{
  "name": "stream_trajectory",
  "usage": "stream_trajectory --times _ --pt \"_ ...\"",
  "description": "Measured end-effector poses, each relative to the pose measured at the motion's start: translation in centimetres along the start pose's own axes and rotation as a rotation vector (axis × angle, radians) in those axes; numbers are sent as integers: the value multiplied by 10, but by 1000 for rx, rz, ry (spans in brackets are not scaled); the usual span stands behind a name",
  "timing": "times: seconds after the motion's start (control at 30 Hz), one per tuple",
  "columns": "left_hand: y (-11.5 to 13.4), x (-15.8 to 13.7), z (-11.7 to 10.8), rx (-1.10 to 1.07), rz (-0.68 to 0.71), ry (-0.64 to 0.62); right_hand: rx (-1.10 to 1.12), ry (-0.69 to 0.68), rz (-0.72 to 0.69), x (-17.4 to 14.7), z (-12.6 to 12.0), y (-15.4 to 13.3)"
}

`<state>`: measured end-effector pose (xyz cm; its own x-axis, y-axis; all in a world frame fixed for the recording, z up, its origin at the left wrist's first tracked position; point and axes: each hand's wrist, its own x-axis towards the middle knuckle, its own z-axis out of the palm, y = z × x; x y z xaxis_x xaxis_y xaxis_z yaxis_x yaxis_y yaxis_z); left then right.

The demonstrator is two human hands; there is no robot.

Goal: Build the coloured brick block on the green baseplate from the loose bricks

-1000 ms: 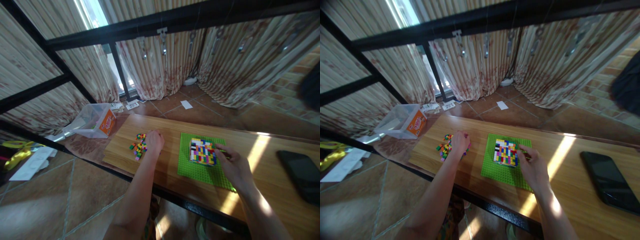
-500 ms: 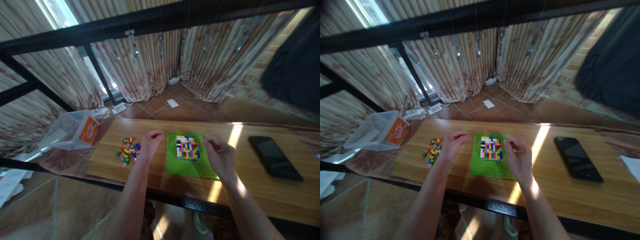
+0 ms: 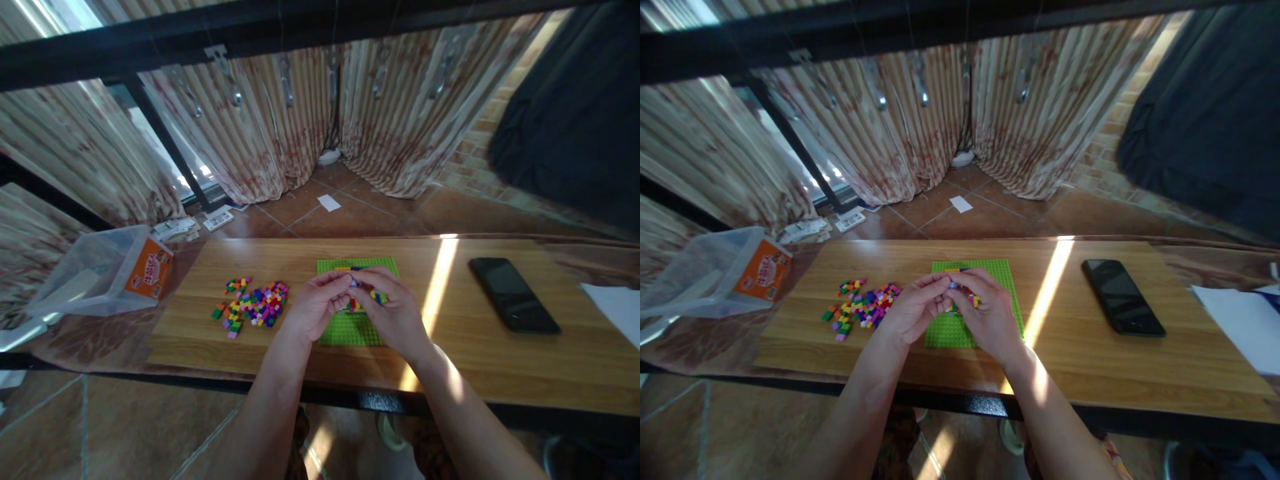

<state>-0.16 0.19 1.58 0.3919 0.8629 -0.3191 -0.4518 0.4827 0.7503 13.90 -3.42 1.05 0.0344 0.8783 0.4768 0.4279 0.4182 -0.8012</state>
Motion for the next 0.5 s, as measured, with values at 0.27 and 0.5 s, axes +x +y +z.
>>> stream_trajectory --times 0.27,0.5 --pt "3 4 -5 119 150 238 82 291 292 5 -21 29" --pt "-5 19 -26 627 283 372 -53 195 426 10 -28 53"
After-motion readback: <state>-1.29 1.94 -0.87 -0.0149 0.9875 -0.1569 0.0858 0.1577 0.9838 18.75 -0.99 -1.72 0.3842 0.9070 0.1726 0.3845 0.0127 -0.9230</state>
